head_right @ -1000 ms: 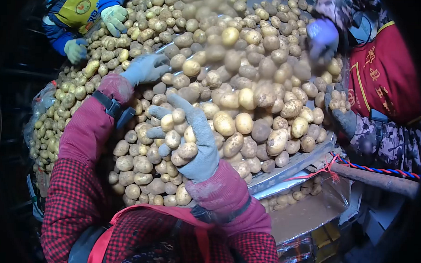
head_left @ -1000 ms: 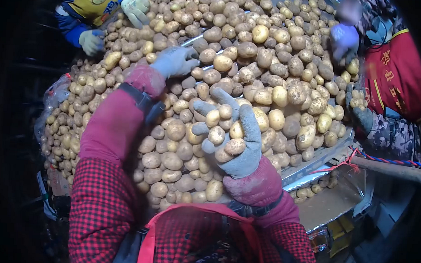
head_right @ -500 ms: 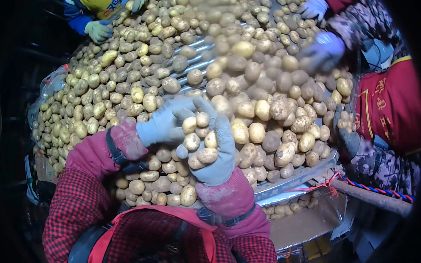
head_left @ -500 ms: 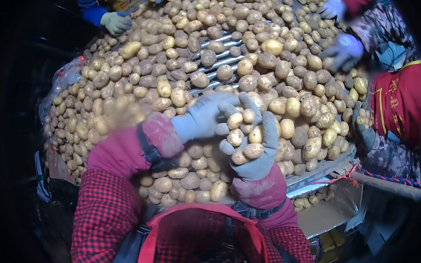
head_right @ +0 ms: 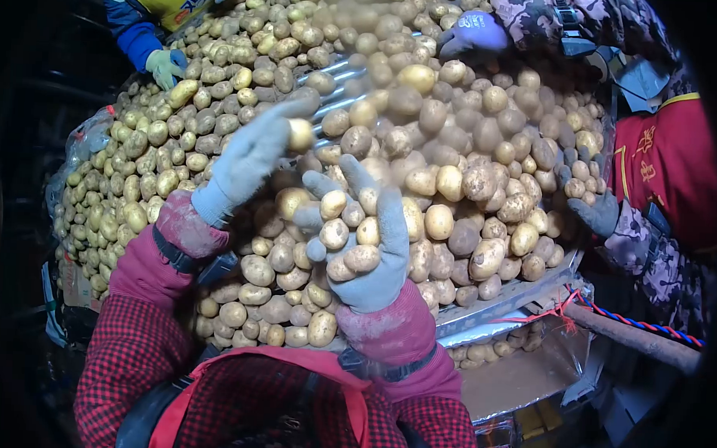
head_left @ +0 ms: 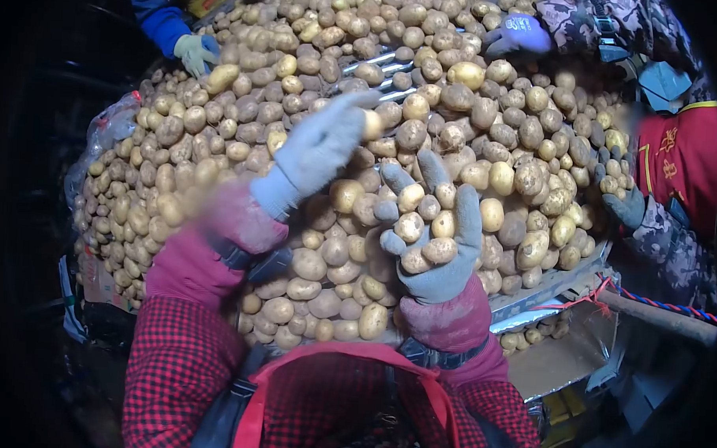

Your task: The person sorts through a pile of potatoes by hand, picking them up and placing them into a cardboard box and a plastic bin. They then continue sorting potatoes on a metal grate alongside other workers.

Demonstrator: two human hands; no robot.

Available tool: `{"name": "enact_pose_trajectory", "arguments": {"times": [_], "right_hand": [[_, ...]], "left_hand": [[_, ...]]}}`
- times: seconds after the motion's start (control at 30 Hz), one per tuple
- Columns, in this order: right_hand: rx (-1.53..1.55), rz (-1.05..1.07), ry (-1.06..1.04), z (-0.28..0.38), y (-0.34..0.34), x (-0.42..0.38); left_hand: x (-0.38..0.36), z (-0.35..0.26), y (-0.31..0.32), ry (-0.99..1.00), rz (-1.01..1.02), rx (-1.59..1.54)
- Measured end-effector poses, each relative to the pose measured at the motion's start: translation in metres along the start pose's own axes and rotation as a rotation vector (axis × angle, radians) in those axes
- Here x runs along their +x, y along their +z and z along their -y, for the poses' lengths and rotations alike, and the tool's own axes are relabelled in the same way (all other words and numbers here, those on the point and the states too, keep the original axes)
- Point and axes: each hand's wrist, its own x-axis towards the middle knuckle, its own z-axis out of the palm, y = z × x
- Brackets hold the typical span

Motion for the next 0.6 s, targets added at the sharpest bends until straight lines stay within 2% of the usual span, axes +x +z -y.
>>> {"name": "enact_pose_trajectory", "arguments": {"times": [0.03,0.1,0.17,0.2,0.23,0.3,0.4,0.43,0.5,0.53,0.6], "right_hand": [[-0.013,-0.023,-0.005,-0.001,0.001,-0.001],[-0.067,-0.038,-0.012,-0.002,0.004,-0.004],[-0.109,-0.063,-0.025,-0.001,0.004,-0.003],[-0.164,-0.042,-0.034,-0.001,0.002,-0.003],[-0.166,-0.04,-0.043,0.0,-0.003,-0.002],[0.03,0.044,0.029,0.0,-0.015,-0.002],[-0.104,-0.041,-0.004,-0.003,0.0,-0.002],[-0.141,-0.085,-0.005,-0.002,0.0,-0.001],[-0.16,-0.087,-0.004,-0.002,-0.006,0.001],[-0.178,-0.06,-0.011,-0.002,-0.008,0.0],[-0.126,-0.032,-0.001,-0.003,-0.007,0.0]], "left_hand": [[0.004,0.001,0.001,0.025,0.083,0.043],[0.025,0.006,-0.005,0.138,0.118,0.292],[0.06,0.022,-0.029,-0.005,0.025,0.498],[0.077,0.028,-0.04,-0.022,-0.021,0.797],[0.091,0.045,-0.051,-0.018,-0.023,0.949],[0.113,0.074,-0.058,-0.123,0.05,1.073],[0.13,0.121,-0.048,-0.093,0.09,1.088],[0.135,0.119,-0.044,-0.088,0.093,1.081],[0.144,0.103,-0.038,-0.214,0.121,0.687],[0.142,0.093,-0.037,-0.182,0.049,0.365],[0.149,0.088,-0.057,-0.153,-0.014,0.305]]}}
